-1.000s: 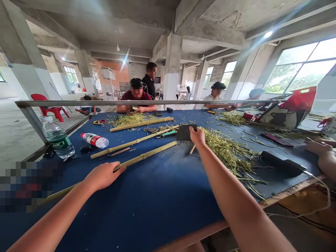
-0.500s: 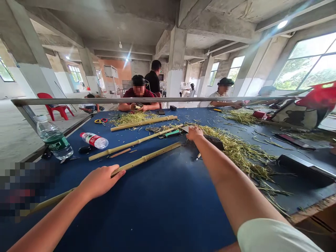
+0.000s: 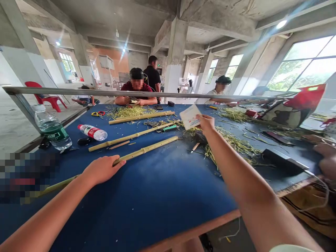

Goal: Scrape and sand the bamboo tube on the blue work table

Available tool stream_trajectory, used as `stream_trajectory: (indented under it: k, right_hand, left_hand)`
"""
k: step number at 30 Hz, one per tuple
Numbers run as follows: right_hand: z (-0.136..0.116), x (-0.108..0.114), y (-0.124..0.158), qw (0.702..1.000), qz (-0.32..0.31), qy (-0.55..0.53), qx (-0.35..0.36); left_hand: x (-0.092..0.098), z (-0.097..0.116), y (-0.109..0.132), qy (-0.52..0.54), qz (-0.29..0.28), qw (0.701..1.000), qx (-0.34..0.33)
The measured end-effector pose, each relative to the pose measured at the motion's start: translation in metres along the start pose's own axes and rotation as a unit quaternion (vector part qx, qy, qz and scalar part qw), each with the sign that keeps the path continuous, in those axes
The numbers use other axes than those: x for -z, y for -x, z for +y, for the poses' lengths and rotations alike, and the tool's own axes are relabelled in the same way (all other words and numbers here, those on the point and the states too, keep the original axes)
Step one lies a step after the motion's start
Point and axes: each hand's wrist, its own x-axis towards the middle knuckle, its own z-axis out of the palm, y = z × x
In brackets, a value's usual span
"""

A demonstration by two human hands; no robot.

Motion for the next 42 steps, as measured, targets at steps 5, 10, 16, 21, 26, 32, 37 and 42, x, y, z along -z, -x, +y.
stream_trajectory:
  k: [5,10,16,21,26,32,37,42]
  right_hand:
    - [-0.012,-0.034,0.101,0.978,-0.166,-0.123,-0.02]
    - [-0.023,-0.045,0.168,0.917,-0.211,0.005,0.339]
    - [-0.022,-0.038,0.185,0.919,-0.183,0.009,0.348]
    - [-0.014,-0.04,0.174,0.951,-0.182,-0.08,0.237]
    - [0.007,-0.049,0.158,0.959,-0.26,-0.097,0.055]
    - [0.023,-0.052,0.161,0.927,-0.211,0.246,0.187]
    - [0.01,-0.057,0.185,0.845,-0.26,0.38,0.271]
    - [0.007,-0.065,0.196,0.817,-0.354,0.352,0.287]
  left_hand:
    - [0.001,0.0,0.001,0.003,0.006,1.0,-0.014]
    - [0.0,-0.003,0.001,-0.001,0.013,1.0,-0.02]
    - [-0.001,-0.002,0.001,-0.01,0.023,1.0,-0.018]
    - [-0.001,-0.002,0.001,-0.008,0.017,1.0,-0.026]
    - [0.001,0.0,0.002,-0.019,0.018,0.999,-0.026]
    - [0.004,0.005,0.006,-0.035,0.013,0.999,-0.015]
    - [0.005,0.013,0.008,-0.032,0.041,0.999,-0.004]
    - [0.002,0.025,0.011,-0.029,0.053,0.998,-0.005]
